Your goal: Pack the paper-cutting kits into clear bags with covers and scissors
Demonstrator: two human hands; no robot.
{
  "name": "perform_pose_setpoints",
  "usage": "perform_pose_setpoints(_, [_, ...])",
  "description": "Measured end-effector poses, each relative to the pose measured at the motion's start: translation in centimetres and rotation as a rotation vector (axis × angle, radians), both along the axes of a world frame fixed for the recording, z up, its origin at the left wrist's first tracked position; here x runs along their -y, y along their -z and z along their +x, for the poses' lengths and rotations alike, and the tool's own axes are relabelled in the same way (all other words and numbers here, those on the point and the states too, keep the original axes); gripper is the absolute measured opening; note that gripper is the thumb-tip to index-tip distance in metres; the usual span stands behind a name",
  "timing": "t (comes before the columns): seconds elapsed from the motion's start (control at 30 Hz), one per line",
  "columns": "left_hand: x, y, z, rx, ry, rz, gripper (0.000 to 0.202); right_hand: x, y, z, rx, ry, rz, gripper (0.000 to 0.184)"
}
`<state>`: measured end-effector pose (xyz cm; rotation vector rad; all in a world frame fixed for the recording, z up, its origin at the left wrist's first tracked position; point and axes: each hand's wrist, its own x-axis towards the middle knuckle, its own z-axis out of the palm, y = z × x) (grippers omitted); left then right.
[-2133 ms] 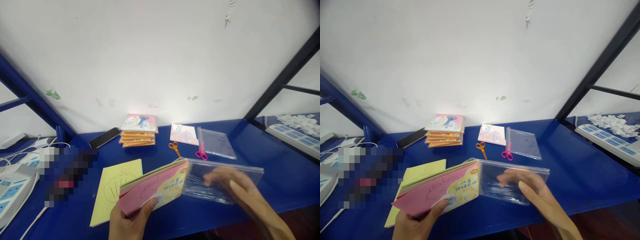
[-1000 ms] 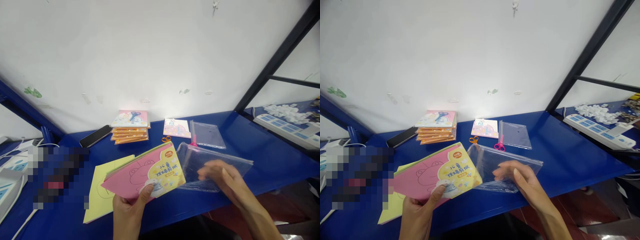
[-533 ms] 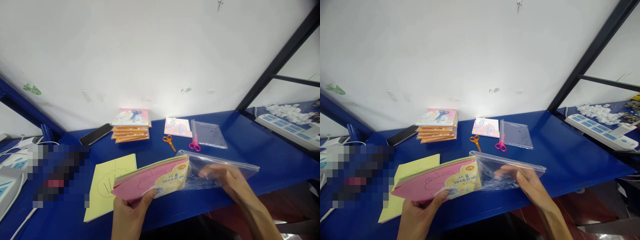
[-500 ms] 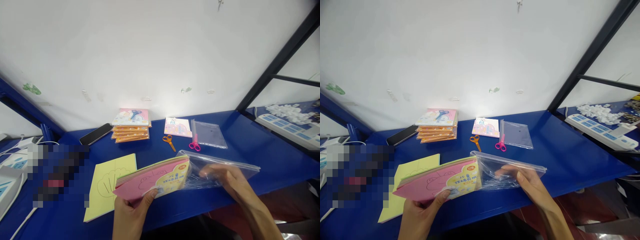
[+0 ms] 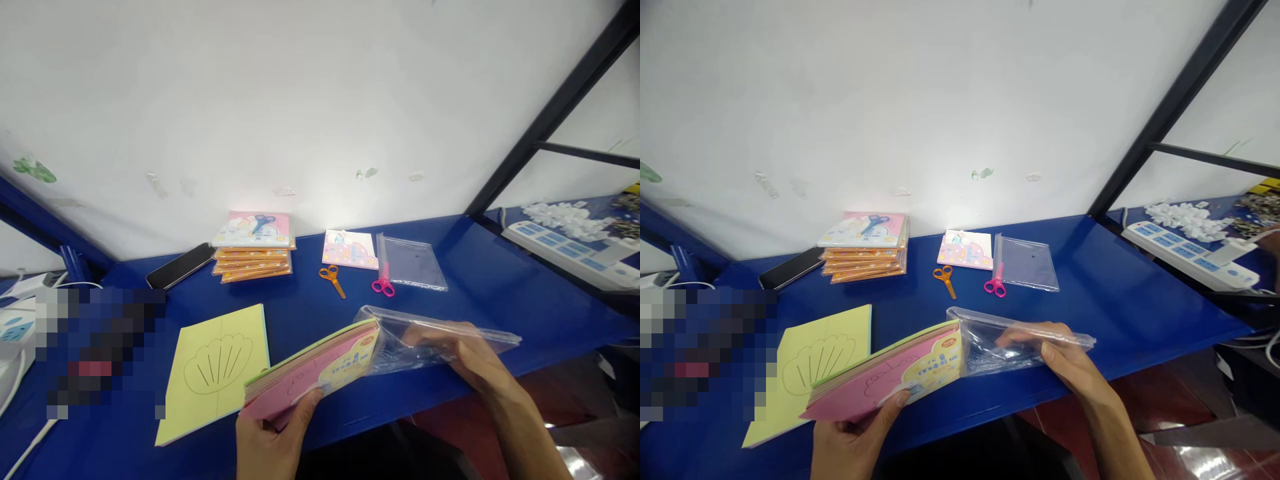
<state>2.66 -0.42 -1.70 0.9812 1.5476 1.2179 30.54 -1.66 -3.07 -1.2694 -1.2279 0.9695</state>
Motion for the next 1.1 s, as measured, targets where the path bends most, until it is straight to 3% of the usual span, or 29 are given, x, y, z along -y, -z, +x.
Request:
perform_pose_setpoints(0.1, [0.4,0.9,-0.4,0.005,0.002,0.001,0.046,0.2,0.6,0.9,-0.086,-0.026,0.04,0.039])
perform_pose_setpoints(0.27, [1.2,2.0,-0.6,-0.006,0.017,0.074,0.051,0.4,1.3,1.6,-0.065,-0.02,0.065,0.039])
perform_pose_setpoints(0.4, [1.3,1.6,-0.4,-0.002,0.001,0.152,0.047,0.6,0.5,0.8,-0.099,0.002,0.063,0.035])
perform_pose_setpoints(0.53, [1.1,1.0,-0.3,0.022,0.117,0.273,0.029,1.0,0.1,0.5,-0.087,-0.059,0.024,0.041])
perform_pose_setpoints(0.6, [1.1,1.0,-0.2,0.028,0.108,0.262,0.034,1.3,0.1,0.7,-0.047,-0.021,0.008,0.038])
perform_pose_setpoints(0.67, [1.1,1.2,-0.2,0.003,0.058,0.217,0.042,1.4,0.0,0.7,-0.022,0.07,0.033,0.047])
perform_pose_setpoints(0.77, [0.9,1.3,-0.3,-0.058,0.062,0.246,0.034,1.3,-1.0,0.0,0.011,0.351,0.311,0.071])
perform_pose_setpoints(0.83, [0.6,1.3,-0.5,-0.084,0.134,0.336,0.022,1.6,-2.2,-1.0,0.118,0.592,0.604,0.059])
perform_pose_setpoints(0.9, [0.3,1.3,-0.8,-0.124,0.227,0.422,0.014,2.4,-3.6,-2.5,0.376,0.674,0.795,0.042])
perform_pose_setpoints(0.97, [0.1,1.3,-1.0,-0.179,0.283,0.458,0.013,3.5,-5.0,-4.4,0.74,0.535,0.837,0.034])
perform_pose_setpoints(1.0, [0.0,1.3,-1.0,-0.195,0.285,0.461,0.015,3.9,-5.6,-5.3,0.89,0.427,0.763,0.028])
perform_pose_setpoints(1.1, [0.2,1.5,-1.0,-0.158,0.235,0.446,0.019,4.3,-6.8,-7.6,1.085,0.176,0.672,0.014])
